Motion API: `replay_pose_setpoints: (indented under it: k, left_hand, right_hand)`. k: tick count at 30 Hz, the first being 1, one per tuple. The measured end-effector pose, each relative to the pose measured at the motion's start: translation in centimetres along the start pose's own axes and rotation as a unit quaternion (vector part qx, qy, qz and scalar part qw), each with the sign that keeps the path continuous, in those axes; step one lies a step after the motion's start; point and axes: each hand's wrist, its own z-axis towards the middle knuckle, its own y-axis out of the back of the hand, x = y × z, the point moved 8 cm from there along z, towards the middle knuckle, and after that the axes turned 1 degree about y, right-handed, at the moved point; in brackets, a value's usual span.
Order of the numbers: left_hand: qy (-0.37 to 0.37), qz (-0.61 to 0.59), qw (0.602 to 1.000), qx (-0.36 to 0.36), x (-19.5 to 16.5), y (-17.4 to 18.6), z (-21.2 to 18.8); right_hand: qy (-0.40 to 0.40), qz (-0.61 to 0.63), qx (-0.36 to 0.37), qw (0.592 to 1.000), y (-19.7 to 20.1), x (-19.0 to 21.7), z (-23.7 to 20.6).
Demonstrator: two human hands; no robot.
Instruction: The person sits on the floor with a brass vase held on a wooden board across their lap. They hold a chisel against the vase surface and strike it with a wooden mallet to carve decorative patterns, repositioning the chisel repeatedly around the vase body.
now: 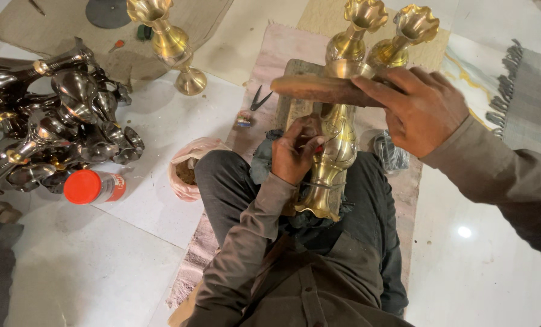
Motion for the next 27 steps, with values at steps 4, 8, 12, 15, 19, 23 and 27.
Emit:
replay_pose_setpoints:
  k: [4,8,12,15,19,23,27]
  left_hand:
    - [-0.040,-0.035,0.999,-0.008,-0.7,0.4,-0.3]
    - [-0.041,-0.026,0.999,-0.005,-0.9,0.3,-0.3]
    - [-0.018,-0.004,1.000,-0.006,-0.5,0.2,0.0]
    - [-0.024,0.011,0.999,-0.019,-0.5,0.2,0.1]
    - [-0.013,-0.027,0.999,-0.036,-0.2,0.2,-0.4]
    - [-0.025,-0.030,0.996,-0.075,-0.3,0.4,-1.4]
    - [-0.023,-0.044,0.995,-0.083,-0.1,0.2,-1.7]
  right_hand:
    - [0.028,-0.017,-0.012,0.999,0.9,0.7,0.2]
    - [0.031,-0.036,-0.017,0.999,1.1,1.0,0.1]
    - [0.028,-0.054,0.017,0.998,0.4,0.9,0.0]
    - [0.034,-0.083,0.043,0.995,-0.1,0.6,0.0]
    - [0.039,-0.126,0.035,0.991,0.0,0.8,0.1]
    - [0.037,-0.078,-0.019,0.996,1.1,1.8,0.3]
    - [0.096,-0.203,0.014,0.974,1.4,3.0,0.6]
